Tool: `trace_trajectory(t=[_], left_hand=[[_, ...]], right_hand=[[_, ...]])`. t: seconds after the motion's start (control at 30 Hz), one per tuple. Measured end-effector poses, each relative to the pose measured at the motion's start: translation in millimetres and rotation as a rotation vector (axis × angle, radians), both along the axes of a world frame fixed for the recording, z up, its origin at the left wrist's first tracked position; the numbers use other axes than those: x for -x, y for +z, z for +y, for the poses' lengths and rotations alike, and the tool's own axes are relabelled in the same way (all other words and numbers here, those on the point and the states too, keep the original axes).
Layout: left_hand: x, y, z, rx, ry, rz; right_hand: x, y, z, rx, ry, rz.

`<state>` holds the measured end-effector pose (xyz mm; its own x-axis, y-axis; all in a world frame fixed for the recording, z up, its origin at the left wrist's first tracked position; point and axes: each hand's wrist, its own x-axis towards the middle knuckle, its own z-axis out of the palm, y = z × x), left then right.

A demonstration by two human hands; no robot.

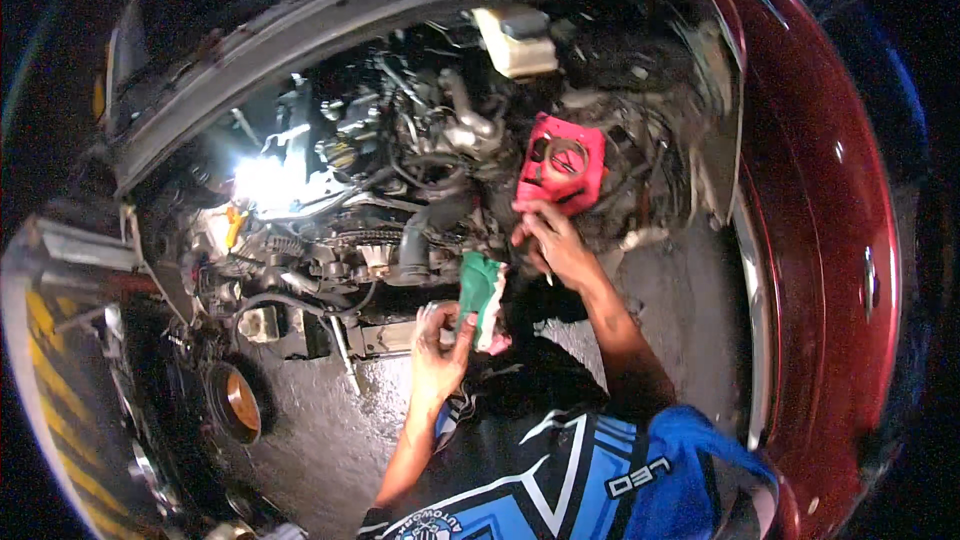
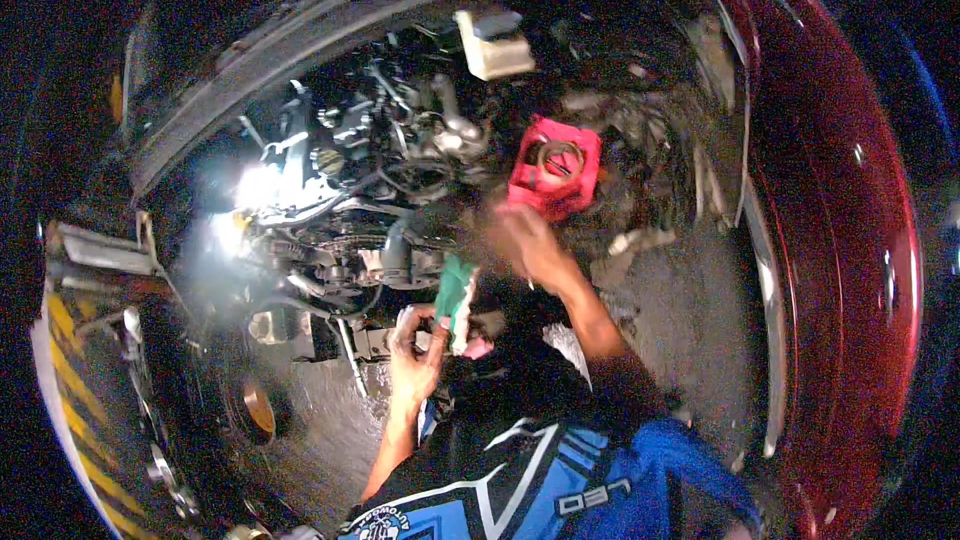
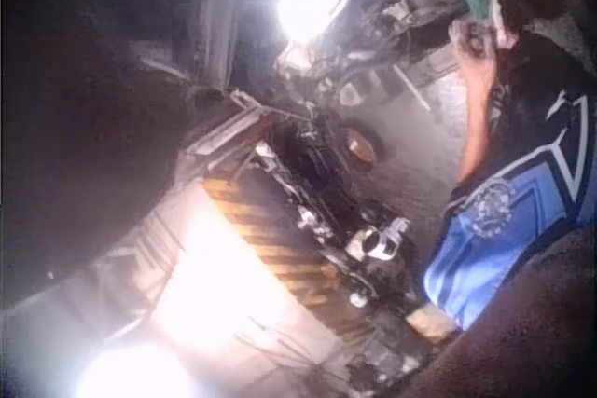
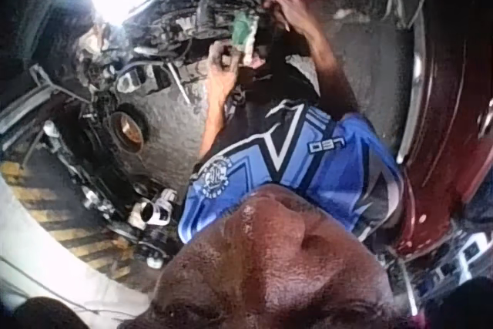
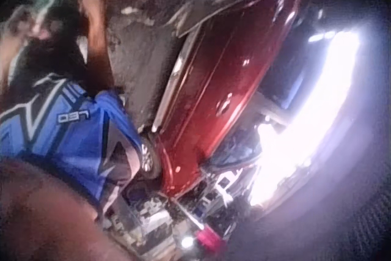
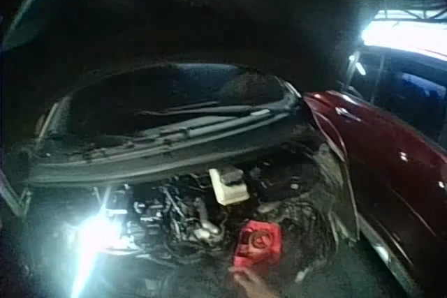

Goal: The person cleans an engine component with a cloth and then applies a piece of white tape to the part.

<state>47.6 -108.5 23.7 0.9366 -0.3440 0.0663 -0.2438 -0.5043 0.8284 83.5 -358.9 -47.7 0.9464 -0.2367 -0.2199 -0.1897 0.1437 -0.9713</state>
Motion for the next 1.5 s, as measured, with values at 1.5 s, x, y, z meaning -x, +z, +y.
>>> trace_trajectory(t=[1.5], left_hand=[[-59,99,9,0.267,-0.032,-0.409]], right_hand=[[-74,204,123,0.616,0.331,-0.720]])
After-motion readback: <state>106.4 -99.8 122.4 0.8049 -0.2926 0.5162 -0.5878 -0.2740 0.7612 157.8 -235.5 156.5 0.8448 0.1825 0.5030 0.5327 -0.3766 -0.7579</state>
